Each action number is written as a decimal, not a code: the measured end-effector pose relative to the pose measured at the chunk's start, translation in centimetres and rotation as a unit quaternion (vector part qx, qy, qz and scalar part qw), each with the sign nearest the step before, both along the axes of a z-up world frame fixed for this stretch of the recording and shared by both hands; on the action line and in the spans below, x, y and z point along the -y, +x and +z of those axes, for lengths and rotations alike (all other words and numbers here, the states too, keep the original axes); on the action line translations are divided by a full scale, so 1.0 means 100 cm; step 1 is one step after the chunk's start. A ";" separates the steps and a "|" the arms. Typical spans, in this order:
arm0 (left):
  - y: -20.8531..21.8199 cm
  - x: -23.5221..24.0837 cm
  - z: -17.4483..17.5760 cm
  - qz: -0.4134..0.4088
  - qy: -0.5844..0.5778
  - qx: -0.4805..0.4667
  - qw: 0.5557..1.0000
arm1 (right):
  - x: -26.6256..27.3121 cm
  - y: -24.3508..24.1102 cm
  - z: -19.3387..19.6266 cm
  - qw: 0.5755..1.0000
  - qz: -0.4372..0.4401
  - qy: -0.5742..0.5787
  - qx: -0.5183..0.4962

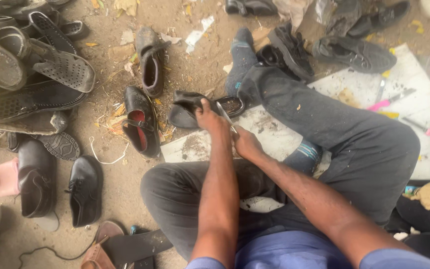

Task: The person sits on the ground and uses a knife to scrape and clean the sole of a black shoe. They hold the shoe with one hand and scrape the sole with the other, occasionally turning the shoe to access different areas. The person also picks up and places down other shoes from a pile nearby.

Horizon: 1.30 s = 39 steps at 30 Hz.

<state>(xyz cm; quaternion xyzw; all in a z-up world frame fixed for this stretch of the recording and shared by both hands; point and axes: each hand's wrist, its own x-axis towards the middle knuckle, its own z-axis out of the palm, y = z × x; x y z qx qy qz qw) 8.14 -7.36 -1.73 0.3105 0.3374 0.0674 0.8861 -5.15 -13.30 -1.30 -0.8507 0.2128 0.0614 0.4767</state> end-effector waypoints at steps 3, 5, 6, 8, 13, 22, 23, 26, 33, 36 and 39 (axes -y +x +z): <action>-0.007 0.030 0.026 -0.056 0.132 -0.043 0.989 | 0.026 0.001 0.009 0.995 0.027 -0.095 0.022; -0.011 0.040 0.034 -0.144 0.301 -0.020 0.942 | 0.039 -0.002 0.015 0.995 0.016 -0.091 -0.042; -0.013 0.037 0.036 -0.248 0.439 0.022 0.863 | 0.045 -0.003 0.020 0.993 0.011 -0.088 -0.073; -0.007 0.010 0.037 -0.416 0.665 0.098 0.612 | 0.049 -0.004 0.025 0.996 0.027 -0.080 -0.032; -0.002 -0.076 0.033 -0.493 0.752 0.272 0.342 | 0.044 -0.008 0.016 0.999 0.040 -0.003 0.034; 0.011 -0.071 0.015 -0.509 0.402 0.159 0.744 | 0.036 0.032 0.006 0.998 0.034 0.036 0.032; 0.013 -0.073 0.014 -0.504 0.348 0.171 0.772 | 0.028 0.035 0.008 0.999 0.030 0.016 0.008; 0.014 -0.073 0.013 -0.498 0.355 0.149 0.777 | 0.009 0.011 0.022 0.998 0.021 -0.016 0.049; 0.014 -0.073 0.019 -0.481 0.239 0.144 0.831 | -0.008 0.059 0.070 0.995 0.010 -0.058 -0.085; 0.012 -0.074 0.026 -0.475 0.254 0.098 0.837 | -0.027 0.024 0.075 0.993 -0.007 0.021 -0.112; 0.015 -0.076 0.018 -0.462 0.202 0.097 0.858 | -0.027 0.007 0.059 0.999 0.018 -0.037 -0.015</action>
